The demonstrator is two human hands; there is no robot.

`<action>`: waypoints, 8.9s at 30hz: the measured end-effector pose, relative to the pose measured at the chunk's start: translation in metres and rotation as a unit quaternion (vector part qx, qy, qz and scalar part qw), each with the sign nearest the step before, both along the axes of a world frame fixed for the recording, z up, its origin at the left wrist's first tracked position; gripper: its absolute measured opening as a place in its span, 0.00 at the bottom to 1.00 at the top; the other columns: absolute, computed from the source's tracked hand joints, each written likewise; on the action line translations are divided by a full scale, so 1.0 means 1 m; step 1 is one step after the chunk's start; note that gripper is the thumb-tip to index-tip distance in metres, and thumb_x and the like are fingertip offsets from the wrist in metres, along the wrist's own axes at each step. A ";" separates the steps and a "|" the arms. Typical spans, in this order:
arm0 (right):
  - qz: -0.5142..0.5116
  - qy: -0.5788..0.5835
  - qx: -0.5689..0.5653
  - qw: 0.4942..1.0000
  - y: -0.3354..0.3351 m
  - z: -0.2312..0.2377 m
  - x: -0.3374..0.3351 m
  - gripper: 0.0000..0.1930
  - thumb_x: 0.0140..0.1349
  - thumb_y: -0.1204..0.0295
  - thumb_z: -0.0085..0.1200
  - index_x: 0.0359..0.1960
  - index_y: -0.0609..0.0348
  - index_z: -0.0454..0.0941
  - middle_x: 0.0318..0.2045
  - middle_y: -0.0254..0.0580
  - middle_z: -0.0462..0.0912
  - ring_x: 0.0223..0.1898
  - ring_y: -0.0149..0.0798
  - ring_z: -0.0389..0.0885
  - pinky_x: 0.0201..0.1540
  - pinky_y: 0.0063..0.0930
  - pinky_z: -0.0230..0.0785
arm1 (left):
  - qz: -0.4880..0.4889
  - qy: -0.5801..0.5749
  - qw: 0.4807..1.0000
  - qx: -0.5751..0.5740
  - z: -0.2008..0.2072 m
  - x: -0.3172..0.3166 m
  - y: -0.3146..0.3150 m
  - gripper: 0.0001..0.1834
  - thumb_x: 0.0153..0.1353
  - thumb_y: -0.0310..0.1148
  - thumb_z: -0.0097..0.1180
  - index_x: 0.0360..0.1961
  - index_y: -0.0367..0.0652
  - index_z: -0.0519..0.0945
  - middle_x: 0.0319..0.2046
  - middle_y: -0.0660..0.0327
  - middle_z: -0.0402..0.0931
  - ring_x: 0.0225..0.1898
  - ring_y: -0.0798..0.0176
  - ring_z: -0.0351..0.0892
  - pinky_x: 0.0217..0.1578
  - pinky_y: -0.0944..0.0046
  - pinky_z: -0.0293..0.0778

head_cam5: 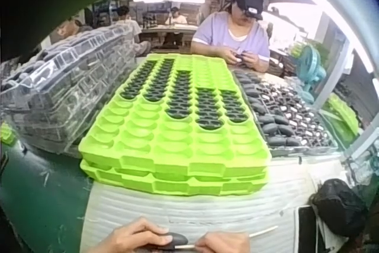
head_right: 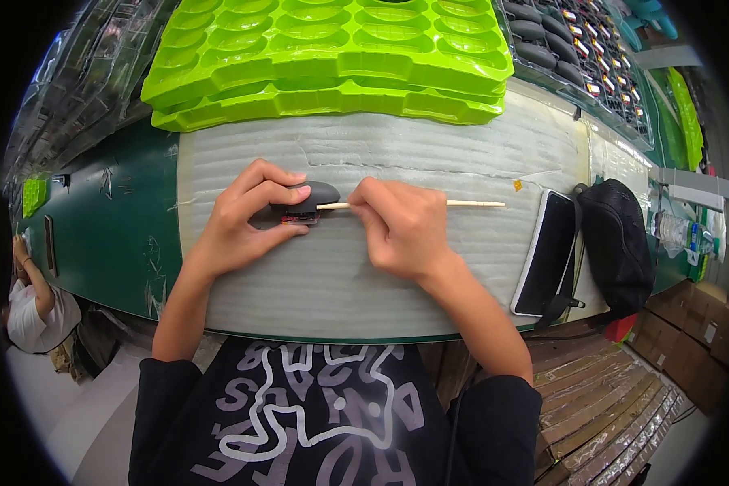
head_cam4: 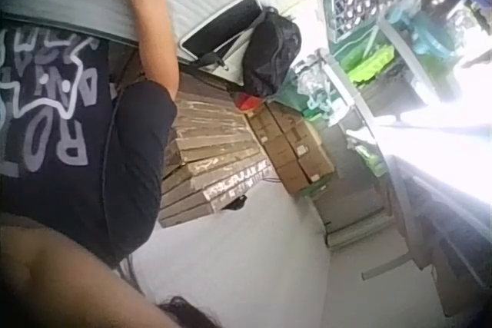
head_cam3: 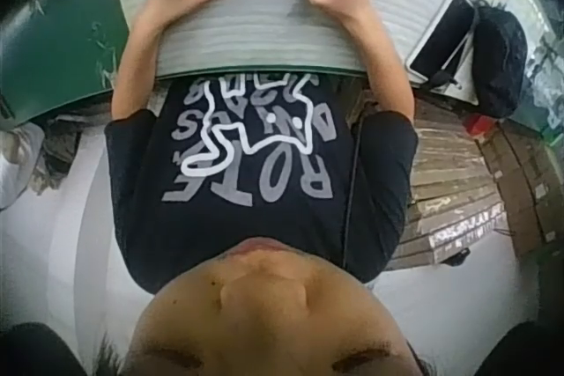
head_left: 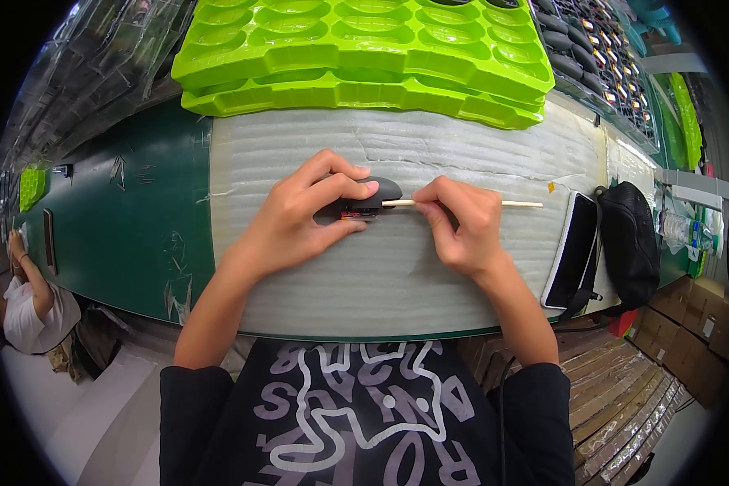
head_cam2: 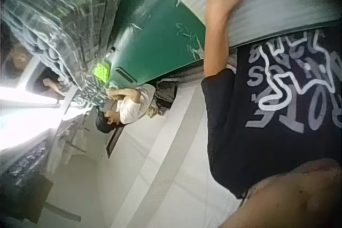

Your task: The person assembles electronic components by fitting internal parts and battery units into plastic shells, using a wooden stick to align the components within the shells.

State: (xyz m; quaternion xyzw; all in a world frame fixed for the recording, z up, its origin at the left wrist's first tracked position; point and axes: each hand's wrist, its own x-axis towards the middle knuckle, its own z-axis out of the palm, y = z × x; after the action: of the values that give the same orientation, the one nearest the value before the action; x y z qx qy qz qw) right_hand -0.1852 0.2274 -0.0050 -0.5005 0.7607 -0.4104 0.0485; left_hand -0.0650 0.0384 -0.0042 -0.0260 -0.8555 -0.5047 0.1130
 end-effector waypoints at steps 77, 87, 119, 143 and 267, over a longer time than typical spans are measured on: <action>-0.014 -0.012 0.001 1.000 -0.003 0.001 0.005 0.03 0.48 0.78 0.52 0.22 0.56 0.70 0.15 0.39 0.74 0.16 0.42 0.74 0.18 0.33 0.60 | -0.024 -0.001 0.999 0.032 0.000 -0.001 -0.004 0.21 0.38 0.21 0.68 0.37 0.39 0.75 0.41 0.57 0.72 0.43 0.58 0.74 0.41 0.64 0.73; -0.055 -0.014 -0.040 0.998 -0.003 0.001 -0.006 0.03 0.51 0.77 0.50 0.24 0.55 0.70 0.15 0.38 0.74 0.16 0.42 0.74 0.18 0.33 0.60 | 0.006 -0.121 0.964 0.237 0.010 -0.006 -0.006 0.20 0.53 0.23 0.55 0.49 0.37 0.71 0.47 0.58 0.71 0.44 0.67 0.73 0.42 0.68 0.73; 0.020 -0.107 -0.055 0.992 0.007 0.016 -0.009 0.25 0.51 0.77 0.58 0.53 0.62 0.68 0.46 0.50 0.74 0.47 0.50 0.73 0.50 0.36 0.67 | 0.024 -0.028 0.971 0.236 -0.005 -0.033 0.035 0.35 0.45 0.10 0.56 0.56 0.41 0.62 0.53 0.55 0.63 0.49 0.62 0.71 0.47 0.64 0.73; -0.259 0.186 0.197 0.927 0.032 0.034 -0.391 0.22 0.39 0.85 0.58 0.41 0.55 0.73 0.38 0.43 0.79 0.43 0.46 0.76 0.46 0.35 0.67 | 0.042 -0.014 0.995 0.084 0.006 -0.037 0.018 0.21 0.46 0.18 0.59 0.44 0.39 0.73 0.44 0.52 0.72 0.48 0.51 0.71 0.49 0.60 0.67; -0.058 -0.068 -0.076 0.993 -0.050 0.019 0.028 0.19 0.45 0.76 0.66 0.38 0.64 0.70 0.32 0.42 0.74 0.29 0.35 0.76 0.35 0.26 0.70 | 0.078 -0.049 0.840 0.535 0.001 -0.024 0.016 0.24 0.69 0.52 0.29 0.58 0.48 0.58 0.56 0.53 0.64 0.56 0.59 0.66 0.56 0.58 0.61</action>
State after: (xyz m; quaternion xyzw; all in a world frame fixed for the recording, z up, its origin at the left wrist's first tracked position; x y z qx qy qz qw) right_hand -0.1574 0.1774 0.0136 -0.4285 0.7499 -0.5026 0.0380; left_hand -0.0890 0.0544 -0.0029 0.1298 -0.4563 -0.8738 0.1063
